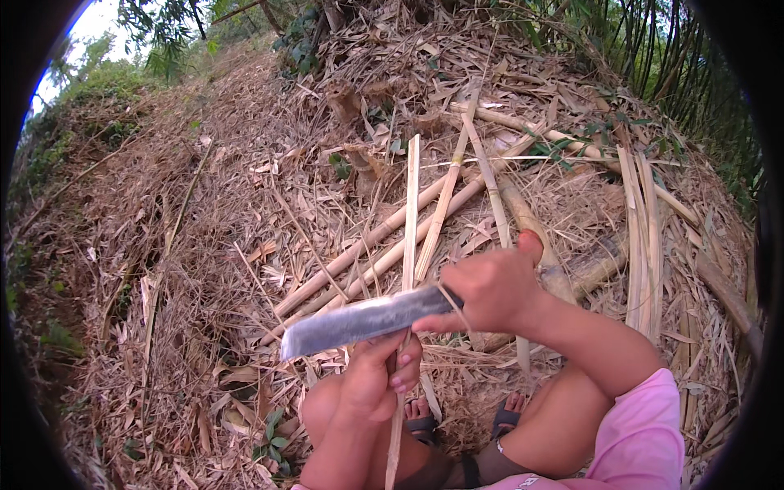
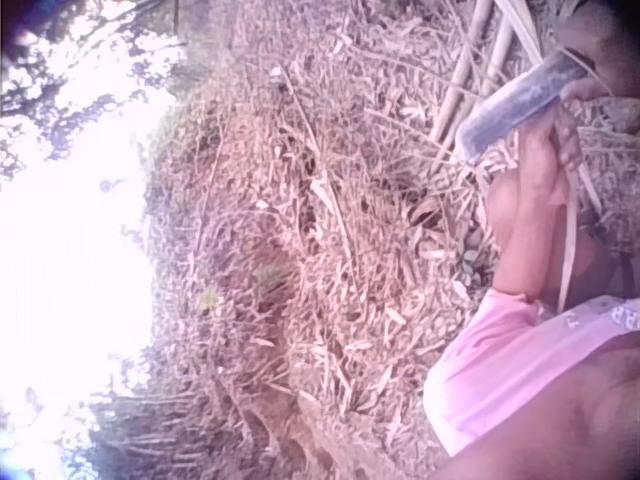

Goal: The person strips and thins a long piece of bamboo using a knife while sitting on the ground.

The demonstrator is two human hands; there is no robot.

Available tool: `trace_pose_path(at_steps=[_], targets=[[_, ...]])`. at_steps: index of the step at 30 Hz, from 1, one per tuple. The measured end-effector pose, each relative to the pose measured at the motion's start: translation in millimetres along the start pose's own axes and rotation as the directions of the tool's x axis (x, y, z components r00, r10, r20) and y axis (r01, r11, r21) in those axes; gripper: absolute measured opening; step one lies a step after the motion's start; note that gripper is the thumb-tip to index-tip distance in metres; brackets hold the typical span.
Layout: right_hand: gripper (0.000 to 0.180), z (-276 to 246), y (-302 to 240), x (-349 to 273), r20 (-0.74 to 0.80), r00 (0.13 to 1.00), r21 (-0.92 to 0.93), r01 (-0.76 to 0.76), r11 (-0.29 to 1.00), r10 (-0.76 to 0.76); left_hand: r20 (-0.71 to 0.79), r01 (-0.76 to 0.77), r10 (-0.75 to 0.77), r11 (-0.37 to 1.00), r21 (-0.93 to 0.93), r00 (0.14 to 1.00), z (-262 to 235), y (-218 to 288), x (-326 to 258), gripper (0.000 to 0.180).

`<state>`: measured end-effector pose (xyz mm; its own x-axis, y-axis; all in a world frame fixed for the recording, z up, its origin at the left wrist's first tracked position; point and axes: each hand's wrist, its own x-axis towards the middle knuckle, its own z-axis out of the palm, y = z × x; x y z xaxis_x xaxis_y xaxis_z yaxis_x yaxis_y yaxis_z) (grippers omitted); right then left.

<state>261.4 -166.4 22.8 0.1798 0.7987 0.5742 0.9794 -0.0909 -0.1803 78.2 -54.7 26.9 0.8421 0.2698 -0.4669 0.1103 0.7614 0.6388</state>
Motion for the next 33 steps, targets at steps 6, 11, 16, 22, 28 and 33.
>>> trace_pose_path(at_steps=[6,11,16,22,28,33], targets=[[0.070,7.6,-13.8,-2.3,-0.076,0.994,0.038,0.077,0.996,-0.074,-0.077,0.023,-0.025,0.999,-0.027,0.997,-5.3,-9.3,-0.5,0.022],[0.068,7.7,0.4,2.5,-0.103,0.988,-0.104,0.100,0.989,-0.111,-0.095,-0.033,0.037,0.998,0.048,0.995,8.0,-5.5,-4.3,0.014],[0.067,-3.4,10.1,10.9,-0.086,0.996,-0.239,-0.053,0.969,0.033,-0.046,-0.036,0.038,0.998,0.049,0.998,9.1,-4.8,-6.1,0.017],[0.067,5.6,66.1,12.2,-0.097,0.976,-0.215,-0.210,0.954,0.194,-0.039,-0.035,0.039,0.993,0.111,0.998,10.0,-12.6,-1.9,0.022],[0.084,-19.8,138.2,31.5,0.021,0.581,-0.032,-0.813,0.582,0.813,0.047,0.094,-0.097,0.994,0.054,0.994,19.2,-22.4,-16.1,0.024],[0.081,-9.9,132.7,13.6,0.020,0.654,0.115,-0.753,0.648,0.756,0.185,0.168,-0.146,0.980,-0.108,0.972,-3.9,-7.6,-4.7,0.028]])
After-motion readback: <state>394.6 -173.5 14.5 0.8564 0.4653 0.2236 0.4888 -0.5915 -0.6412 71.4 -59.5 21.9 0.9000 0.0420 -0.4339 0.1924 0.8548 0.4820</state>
